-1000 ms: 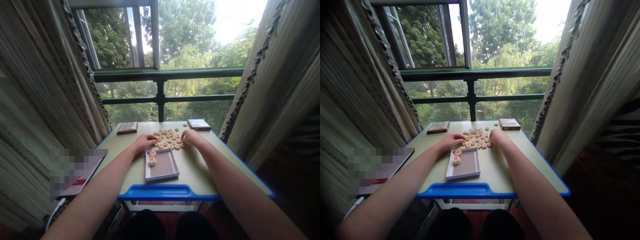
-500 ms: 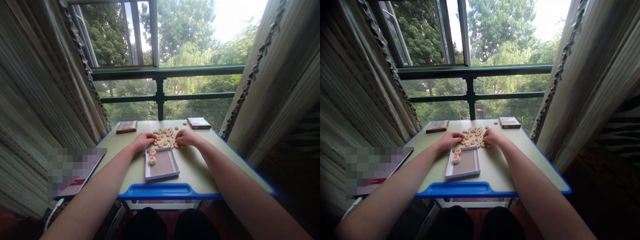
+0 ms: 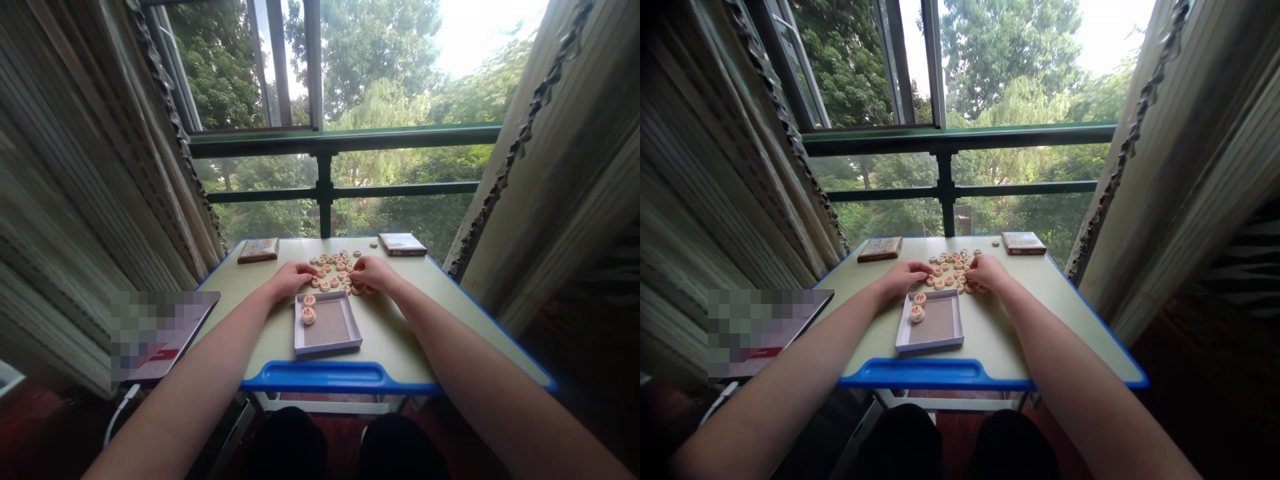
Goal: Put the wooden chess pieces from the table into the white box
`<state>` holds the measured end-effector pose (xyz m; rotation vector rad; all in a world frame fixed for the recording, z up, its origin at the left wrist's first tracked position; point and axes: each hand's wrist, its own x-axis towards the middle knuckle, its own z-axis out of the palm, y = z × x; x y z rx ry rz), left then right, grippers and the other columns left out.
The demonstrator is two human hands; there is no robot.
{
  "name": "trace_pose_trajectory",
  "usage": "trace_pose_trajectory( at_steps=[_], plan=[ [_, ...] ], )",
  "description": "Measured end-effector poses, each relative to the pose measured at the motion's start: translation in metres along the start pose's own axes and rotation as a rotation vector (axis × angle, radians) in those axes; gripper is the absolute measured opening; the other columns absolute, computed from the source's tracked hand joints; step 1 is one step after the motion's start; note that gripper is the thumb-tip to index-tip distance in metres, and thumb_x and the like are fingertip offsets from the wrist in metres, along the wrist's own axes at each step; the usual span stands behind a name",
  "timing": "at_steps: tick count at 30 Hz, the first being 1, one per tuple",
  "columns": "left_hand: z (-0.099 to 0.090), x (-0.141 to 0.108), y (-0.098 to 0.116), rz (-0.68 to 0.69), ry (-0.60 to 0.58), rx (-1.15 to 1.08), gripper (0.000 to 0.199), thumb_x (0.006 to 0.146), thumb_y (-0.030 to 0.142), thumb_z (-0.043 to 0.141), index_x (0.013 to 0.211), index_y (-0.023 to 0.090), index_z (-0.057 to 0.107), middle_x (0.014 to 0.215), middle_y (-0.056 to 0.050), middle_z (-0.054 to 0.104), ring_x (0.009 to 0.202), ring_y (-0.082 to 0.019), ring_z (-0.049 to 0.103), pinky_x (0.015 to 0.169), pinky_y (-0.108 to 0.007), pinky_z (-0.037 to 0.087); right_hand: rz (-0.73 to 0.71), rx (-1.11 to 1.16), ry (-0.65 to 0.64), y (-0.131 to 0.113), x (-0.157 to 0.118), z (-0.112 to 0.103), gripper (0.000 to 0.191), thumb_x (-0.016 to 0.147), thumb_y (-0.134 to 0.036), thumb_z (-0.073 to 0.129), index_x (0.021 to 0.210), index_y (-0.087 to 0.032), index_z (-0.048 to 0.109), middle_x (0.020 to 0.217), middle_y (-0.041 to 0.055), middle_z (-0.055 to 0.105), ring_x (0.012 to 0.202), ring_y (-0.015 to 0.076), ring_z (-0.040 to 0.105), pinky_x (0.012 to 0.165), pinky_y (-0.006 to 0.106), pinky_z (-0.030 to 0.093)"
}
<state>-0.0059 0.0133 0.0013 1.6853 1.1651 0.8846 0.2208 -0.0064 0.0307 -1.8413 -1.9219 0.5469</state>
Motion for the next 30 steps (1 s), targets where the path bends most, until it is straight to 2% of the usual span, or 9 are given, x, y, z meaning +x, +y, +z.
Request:
trace_pose_trajectory(
  at_steps=[5, 8, 12, 16, 21, 26, 30],
  plan=[
    [0.001, -0.001, 0.001, -0.004, 0.017, -0.023, 0.022, 0.063, 0.022, 0.065, 0.083, 0.013, 0.069, 0.084, -0.006, 0.070, 0.077, -0.016, 0.061, 0.078, -0.030, 0.047, -0.012, 0.059, 0.070, 0.000, 0.001, 0.000, 0.022, 0.068, -0.027, 0.066, 0.085, -0.014, 0.064, 0.083, 0.0062, 0.068, 0.058, 0.0100, 0.057, 0.041, 0.016, 0.037],
    [0.002, -0.002, 0.004, -0.001, 0.018, -0.033, 0.025, 0.062, 0.027, 0.068, 0.083, 0.013, 0.069, 0.085, -0.007, 0.070, 0.077, -0.016, 0.061, 0.077, -0.031, 0.048, -0.051, 0.195, 0.083, -0.004, -0.002, -0.003, 0.028, 0.072, -0.029, 0.064, 0.095, -0.014, 0.063, 0.089, 0.0073, 0.068, 0.063, 0.0100, 0.058, 0.045, 0.016, 0.040],
    [0.001, -0.009, 0.015, 0.085, 0.025, -0.056, 0.037, 0.061, 0.034, 0.072, 0.090, 0.012, 0.068, 0.093, -0.011, 0.069, 0.084, -0.020, 0.062, 0.078, -0.033, 0.047, -0.139, 0.473, -0.035, -0.014, -0.010, -0.003, 0.027, 0.074, -0.030, 0.063, 0.095, -0.013, 0.064, 0.089, 0.0069, 0.068, 0.068, 0.0098, 0.058, 0.051, 0.016, 0.041],
    [0.001, -0.015, 0.025, 0.126, 0.018, -0.030, 0.042, 0.060, 0.038, 0.073, 0.092, 0.012, 0.069, 0.092, -0.012, 0.070, 0.087, -0.022, 0.063, 0.081, -0.034, 0.046, -0.164, 0.547, -0.105, -0.019, -0.014, 0.000, 0.025, 0.071, -0.030, 0.064, 0.088, -0.013, 0.063, 0.082, 0.0045, 0.067, 0.063, 0.0089, 0.056, 0.047, 0.017, 0.037],
    [0.002, -0.014, 0.024, 0.121, 0.022, 0.029, 0.034, 0.061, 0.034, 0.072, 0.088, 0.013, 0.071, 0.092, -0.010, 0.070, 0.085, -0.021, 0.062, 0.080, -0.033, 0.046, -0.151, 0.476, -0.074, -0.012, -0.008, 0.002, 0.028, 0.068, -0.034, 0.066, 0.087, -0.014, 0.065, 0.077, 0.0038, 0.066, 0.060, 0.0097, 0.054, 0.046, 0.018, 0.037],
    [0.004, -0.011, 0.020, 0.055, -0.014, 0.053, 0.027, 0.064, 0.024, 0.066, 0.088, 0.015, 0.072, 0.095, -0.009, 0.070, 0.088, -0.021, 0.061, 0.081, -0.032, 0.046, -0.062, 0.188, 0.076, -0.002, 0.000, -0.004, 0.025, 0.070, -0.034, 0.063, 0.081, -0.013, 0.068, 0.076, 0.0061, 0.068, 0.063, 0.0126, 0.058, 0.051, 0.019, 0.039],
    [0.006, -0.012, 0.021, 0.030, -0.040, 0.045, 0.021, 0.062, 0.021, 0.063, 0.080, 0.015, 0.073, 0.097, -0.009, 0.070, 0.094, -0.022, 0.060, 0.085, -0.031, 0.044, 0.001, -0.005, 0.154, 0.004, 0.002, -0.008, 0.023, 0.073, -0.032, 0.057, 0.082, -0.014, 0.069, 0.077, 0.0060, 0.069, 0.069, 0.0148, 0.060, 0.055, 0.020, 0.040]
  ],
)
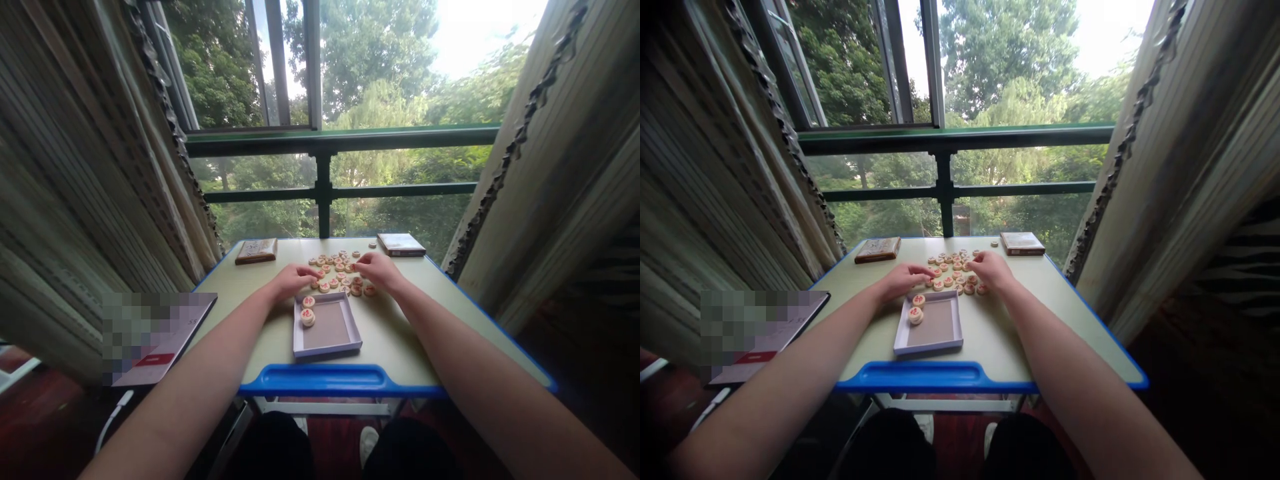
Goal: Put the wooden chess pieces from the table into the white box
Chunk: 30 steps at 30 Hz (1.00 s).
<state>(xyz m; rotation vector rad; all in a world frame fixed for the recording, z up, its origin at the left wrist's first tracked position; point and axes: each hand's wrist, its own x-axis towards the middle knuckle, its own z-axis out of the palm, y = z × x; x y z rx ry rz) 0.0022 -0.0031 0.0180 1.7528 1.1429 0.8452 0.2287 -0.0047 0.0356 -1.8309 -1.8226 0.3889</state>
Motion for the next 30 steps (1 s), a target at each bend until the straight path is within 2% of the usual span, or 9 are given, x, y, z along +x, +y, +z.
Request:
trace_pose_trajectory(
  at_steps=[5, 9, 11, 16, 19, 23, 26, 28, 30],
  plan=[
    [0.000, 0.001, -0.001, -0.013, 0.012, 0.040, 0.023, 0.062, 0.020, 0.060, 0.081, 0.014, 0.073, 0.091, -0.007, 0.070, 0.085, -0.019, 0.061, 0.076, -0.028, 0.045, 0.033, -0.040, -0.011, 0.003, -0.001, 0.002, 0.022, 0.072, -0.029, 0.059, 0.085, -0.016, 0.070, 0.081, 0.0061, 0.070, 0.064, 0.0134, 0.060, 0.050, 0.019, 0.039],
    [-0.002, 0.004, -0.008, -0.015, 0.055, 0.080, 0.029, 0.062, 0.019, 0.058, 0.088, 0.013, 0.071, 0.070, -0.004, 0.066, 0.059, -0.013, 0.054, 0.058, -0.026, 0.041, 0.016, -0.049, -0.083, 0.004, -0.001, 0.005, 0.020, 0.074, -0.024, 0.057, 0.087, -0.017, 0.070, 0.073, 0.0039, 0.070, 0.052, 0.0103, 0.056, 0.047, 0.018, 0.039],
    [-0.005, 0.004, -0.011, -0.006, 0.107, 0.106, 0.030, 0.061, 0.020, 0.060, 0.089, 0.013, 0.071, 0.067, -0.003, 0.063, 0.056, -0.012, 0.050, 0.056, -0.026, 0.040, -0.005, -0.075, -0.071, 0.003, -0.001, 0.004, 0.020, 0.074, -0.021, 0.056, 0.085, -0.016, 0.071, 0.073, 0.0049, 0.069, 0.057, 0.0117, 0.058, 0.052, 0.019, 0.041],
    [-0.010, 0.005, -0.014, 0.024, 0.144, 0.148, 0.030, 0.057, 0.023, 0.067, 0.086, 0.014, 0.070, 0.078, -0.005, 0.066, 0.067, -0.013, 0.053, 0.066, -0.027, 0.042, -0.155, -0.110, 0.034, -0.002, -0.001, 0.007, 0.024, 0.078, -0.026, 0.052, 0.091, -0.019, 0.072, 0.099, 0.0075, 0.065, 0.080, 0.0147, 0.059, 0.074, 0.022, 0.042],
    [-0.012, 0.007, -0.017, -0.005, 0.106, 0.094, 0.031, 0.061, 0.028, 0.066, 0.089, 0.013, 0.069, 0.082, -0.006, 0.066, 0.067, -0.013, 0.053, 0.065, -0.026, 0.042, -0.290, -0.114, -0.027, -0.007, -0.004, 0.015, 0.022, 0.077, -0.027, 0.055, 0.086, -0.020, 0.073, 0.093, 0.0067, 0.065, 0.082, 0.0160, 0.058, 0.076, 0.023, 0.042],
    [-0.015, 0.011, -0.020, -0.067, 0.189, 0.048, 0.034, 0.071, 0.030, 0.055, 0.099, 0.013, 0.067, 0.077, -0.006, 0.066, 0.057, -0.012, 0.051, 0.057, -0.027, 0.041, -0.304, -0.095, -0.046, -0.010, -0.007, 0.024, 0.022, 0.077, -0.024, 0.053, 0.085, -0.019, 0.073, 0.086, 0.0066, 0.067, 0.082, 0.0166, 0.059, 0.075, 0.023, 0.043],
    [-0.013, 0.013, -0.020, 0.030, 0.152, 0.096, 0.031, 0.071, 0.024, 0.053, 0.096, 0.015, 0.069, 0.089, -0.007, 0.067, 0.078, -0.017, 0.059, 0.073, -0.030, 0.046, -0.363, -0.074, -0.009, -0.010, -0.006, 0.027, 0.023, 0.078, -0.021, 0.053, 0.090, -0.019, 0.072, 0.093, 0.0073, 0.066, 0.088, 0.0173, 0.057, 0.083, 0.026, 0.041],
    [-0.010, 0.015, -0.019, 0.123, 0.063, 0.128, 0.028, 0.070, 0.018, 0.050, 0.088, 0.017, 0.072, 0.102, -0.006, 0.067, 0.098, -0.019, 0.057, 0.090, -0.030, 0.042, -0.437, -0.088, -0.028, -0.010, -0.005, 0.029, 0.022, 0.079, -0.022, 0.052, 0.090, -0.021, 0.072, 0.097, 0.0067, 0.066, 0.093, 0.0181, 0.056, 0.089, 0.030, 0.037],
    [-0.007, 0.017, -0.019, 0.169, -0.027, 0.151, 0.032, 0.067, 0.011, 0.045, 0.081, 0.019, 0.073, 0.109, -0.004, 0.066, 0.107, -0.019, 0.054, 0.099, -0.030, 0.036, -0.491, -0.118, -0.055, -0.010, -0.004, 0.031, 0.021, 0.079, -0.023, 0.052, 0.087, -0.022, 0.072, 0.096, 0.0058, 0.067, 0.095, 0.0188, 0.055, 0.092, 0.034, 0.033]
  ],
)
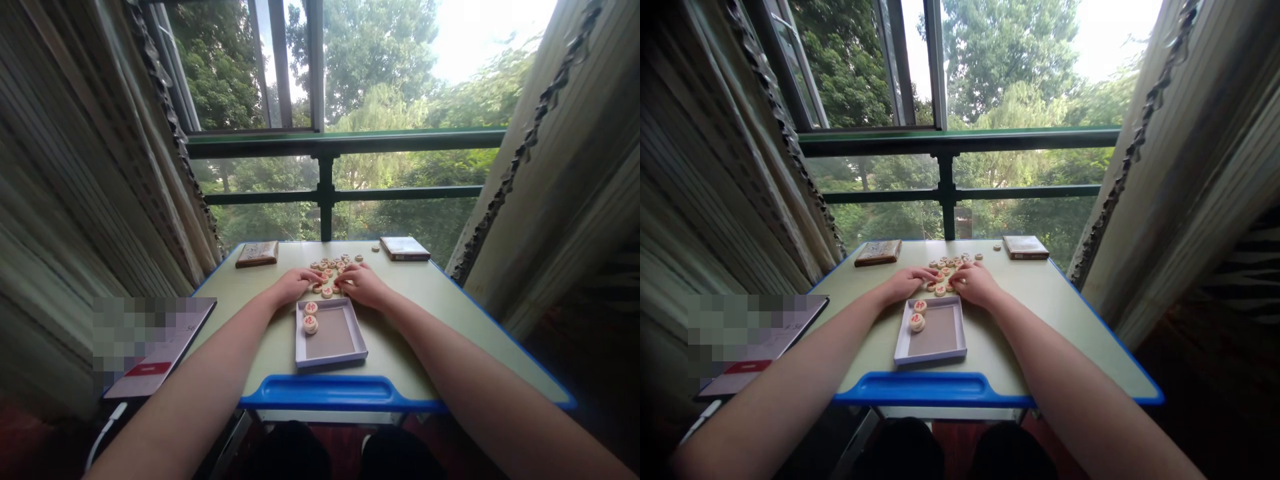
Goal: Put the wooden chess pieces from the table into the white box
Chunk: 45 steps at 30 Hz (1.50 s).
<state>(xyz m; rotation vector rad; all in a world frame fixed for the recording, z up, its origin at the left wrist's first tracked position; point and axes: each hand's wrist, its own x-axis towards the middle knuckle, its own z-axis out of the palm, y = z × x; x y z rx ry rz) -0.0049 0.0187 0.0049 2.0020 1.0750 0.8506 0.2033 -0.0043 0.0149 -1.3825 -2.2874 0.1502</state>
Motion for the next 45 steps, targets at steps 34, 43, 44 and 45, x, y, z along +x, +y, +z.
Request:
trace_pose_trajectory(
  at_steps=[34, 43, 44, 45],
  plan=[
    [0.0028, -0.0015, 0.0040, -0.064, 0.184, -0.106, 0.029, 0.061, 0.011, 0.043, 0.072, 0.015, 0.070, 0.099, -0.008, 0.068, 0.106, -0.022, 0.055, 0.100, -0.036, 0.035, 0.154, -0.168, -0.002, -0.0017, 0.0061, 0.0041, 0.022, 0.077, -0.034, 0.055, 0.084, -0.022, 0.071, 0.083, 0.0046, 0.070, 0.087, 0.0219, 0.053, 0.075, 0.028, 0.039],
    [0.0022, -0.0039, 0.0045, -0.100, 0.258, -0.008, 0.030, 0.061, 0.013, 0.046, 0.078, 0.015, 0.070, 0.083, -0.006, 0.068, 0.078, -0.019, 0.060, 0.076, -0.032, 0.046, 0.203, -0.029, 0.057, 0.0017, 0.0073, 0.0068, 0.021, 0.074, -0.034, 0.060, 0.090, -0.023, 0.068, 0.080, 0.0015, 0.070, 0.087, 0.0209, 0.053, 0.081, 0.033, 0.036],
    [0.0018, -0.0047, 0.0054, -0.094, 0.274, 0.006, 0.031, 0.061, 0.014, 0.046, 0.079, 0.014, 0.070, 0.081, -0.006, 0.067, 0.074, -0.019, 0.059, 0.074, -0.031, 0.046, 0.192, -0.045, 0.067, 0.0011, 0.0066, 0.0054, 0.018, 0.074, -0.033, 0.060, 0.086, -0.023, 0.069, 0.080, 0.0020, 0.069, 0.086, 0.0207, 0.053, 0.081, 0.034, 0.036],
    [0.0012, -0.0054, 0.0062, -0.090, 0.292, 0.024, 0.031, 0.061, 0.014, 0.045, 0.079, 0.014, 0.071, 0.078, -0.006, 0.067, 0.071, -0.018, 0.058, 0.071, -0.031, 0.046, 0.181, -0.059, 0.079, 0.0006, 0.0055, 0.0039, 0.015, 0.075, -0.032, 0.060, 0.083, -0.022, 0.069, 0.081, 0.0026, 0.069, 0.085, 0.0207, 0.053, 0.082, 0.034, 0.035]
  ],
)
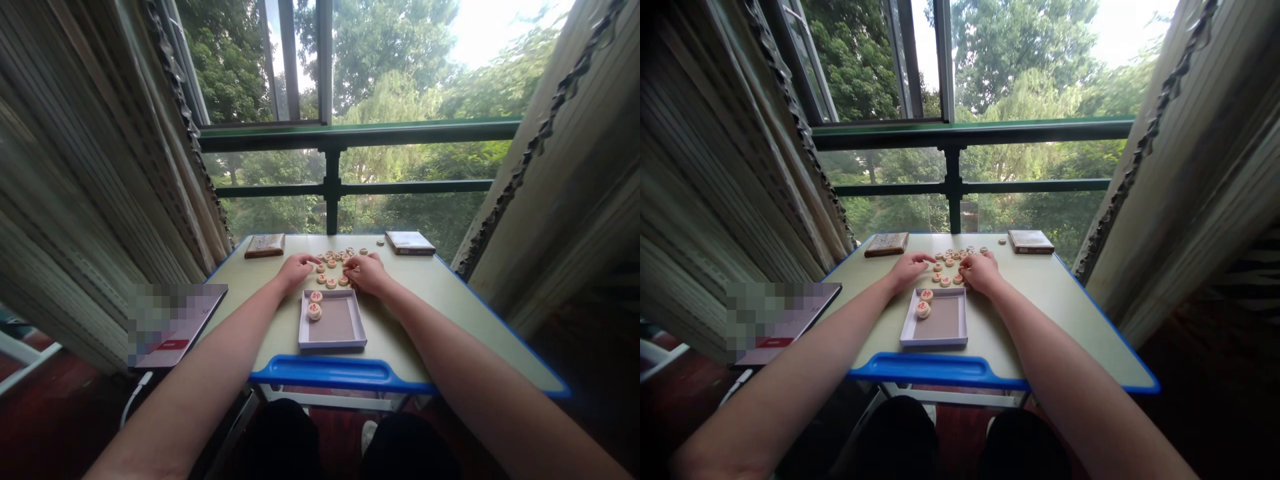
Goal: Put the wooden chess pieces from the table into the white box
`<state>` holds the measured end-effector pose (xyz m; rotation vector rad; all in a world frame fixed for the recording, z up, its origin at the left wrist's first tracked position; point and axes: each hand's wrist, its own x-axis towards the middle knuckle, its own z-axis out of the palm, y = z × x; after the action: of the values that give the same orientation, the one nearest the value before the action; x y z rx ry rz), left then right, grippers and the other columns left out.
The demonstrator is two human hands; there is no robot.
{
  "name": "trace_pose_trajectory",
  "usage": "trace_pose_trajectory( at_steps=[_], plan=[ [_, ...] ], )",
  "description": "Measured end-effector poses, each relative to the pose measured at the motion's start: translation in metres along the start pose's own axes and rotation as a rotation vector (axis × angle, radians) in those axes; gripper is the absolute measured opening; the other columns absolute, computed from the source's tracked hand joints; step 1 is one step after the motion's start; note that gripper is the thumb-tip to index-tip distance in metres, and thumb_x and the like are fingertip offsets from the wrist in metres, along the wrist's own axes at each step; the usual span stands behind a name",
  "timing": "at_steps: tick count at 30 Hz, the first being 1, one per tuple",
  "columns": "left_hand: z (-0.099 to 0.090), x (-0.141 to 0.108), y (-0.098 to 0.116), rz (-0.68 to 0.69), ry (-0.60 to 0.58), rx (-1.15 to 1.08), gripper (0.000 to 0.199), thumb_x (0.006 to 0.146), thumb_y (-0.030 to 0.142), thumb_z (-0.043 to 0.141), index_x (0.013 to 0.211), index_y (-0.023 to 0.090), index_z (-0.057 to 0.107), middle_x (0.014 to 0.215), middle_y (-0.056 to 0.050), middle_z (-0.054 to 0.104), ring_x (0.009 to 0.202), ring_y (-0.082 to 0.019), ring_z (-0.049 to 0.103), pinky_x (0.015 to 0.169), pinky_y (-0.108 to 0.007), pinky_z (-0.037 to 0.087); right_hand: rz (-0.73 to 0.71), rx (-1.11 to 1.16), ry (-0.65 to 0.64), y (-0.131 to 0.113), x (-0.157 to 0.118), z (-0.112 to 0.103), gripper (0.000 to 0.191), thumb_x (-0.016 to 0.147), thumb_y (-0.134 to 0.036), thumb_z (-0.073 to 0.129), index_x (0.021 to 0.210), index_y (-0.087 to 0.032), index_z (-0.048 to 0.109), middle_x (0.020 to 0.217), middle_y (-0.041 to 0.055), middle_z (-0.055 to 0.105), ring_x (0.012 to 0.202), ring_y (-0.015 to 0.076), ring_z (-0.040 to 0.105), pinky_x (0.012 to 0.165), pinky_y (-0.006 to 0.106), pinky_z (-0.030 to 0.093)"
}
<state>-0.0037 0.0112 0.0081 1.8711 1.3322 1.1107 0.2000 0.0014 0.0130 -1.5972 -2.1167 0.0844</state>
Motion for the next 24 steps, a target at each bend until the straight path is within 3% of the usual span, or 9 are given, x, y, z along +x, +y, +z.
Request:
trace_pose_trajectory(
  at_steps=[6, 9, 12, 17, 24],
  plan=[
    [-0.003, -0.001, 0.001, 0.039, 0.029, 0.032, 0.031, 0.062, 0.013, 0.042, 0.074, 0.013, 0.070, 0.078, -0.004, 0.069, 0.071, -0.016, 0.057, 0.070, -0.027, 0.045, 0.070, 0.052, 0.042, -0.001, -0.008, -0.010, 0.020, 0.077, -0.032, 0.058, 0.089, -0.020, 0.068, 0.085, 0.0049, 0.070, 0.095, 0.0250, 0.050, 0.081, 0.034, 0.037],
    [-0.004, -0.001, 0.002, 0.027, 0.050, 0.060, 0.028, 0.063, 0.013, 0.042, 0.070, 0.014, 0.070, 0.069, -0.003, 0.068, 0.063, -0.014, 0.055, 0.063, -0.026, 0.044, 0.035, 0.092, 0.073, -0.003, -0.009, -0.015, 0.025, 0.079, -0.028, 0.056, 0.101, -0.022, 0.066, 0.087, 0.0043, 0.070, 0.093, 0.0228, 0.052, 0.083, 0.034, 0.037],
    [-0.006, -0.003, 0.005, 0.024, 0.071, 0.071, 0.026, 0.065, 0.014, 0.045, 0.070, 0.014, 0.070, 0.064, -0.002, 0.066, 0.056, -0.012, 0.051, 0.055, -0.024, 0.041, 0.021, 0.160, 0.075, -0.005, -0.009, -0.019, 0.021, 0.079, -0.026, 0.056, 0.095, -0.023, 0.069, 0.089, 0.0043, 0.070, 0.087, 0.0203, 0.057, 0.083, 0.034, 0.039],
    [-0.006, -0.008, 0.018, 0.145, -0.027, 0.018, 0.022, 0.067, 0.026, 0.060, 0.081, 0.013, 0.071, 0.075, -0.005, 0.068, 0.059, -0.012, 0.051, 0.054, -0.023, 0.041, 0.013, 0.523, 0.022, -0.008, -0.011, -0.016, 0.025, 0.076, -0.032, 0.061, 0.094, -0.017, 0.068, 0.090, 0.0073, 0.070, 0.077, 0.0165, 0.063, 0.068, 0.027, 0.048],
    [-0.003, -0.016, 0.028, 0.220, -0.141, -0.016, 0.036, 0.064, 0.036, 0.070, 0.092, 0.013, 0.070, 0.082, -0.008, 0.070, 0.062, -0.012, 0.054, 0.056, -0.024, 0.043, -0.097, 0.747, -0.041, -0.023, -0.019, -0.015, 0.022, 0.074, -0.031, 0.062, 0.090, -0.017, 0.068, 0.088, 0.0054, 0.071, 0.078, 0.0163, 0.064, 0.068, 0.027, 0.050]
  ],
)
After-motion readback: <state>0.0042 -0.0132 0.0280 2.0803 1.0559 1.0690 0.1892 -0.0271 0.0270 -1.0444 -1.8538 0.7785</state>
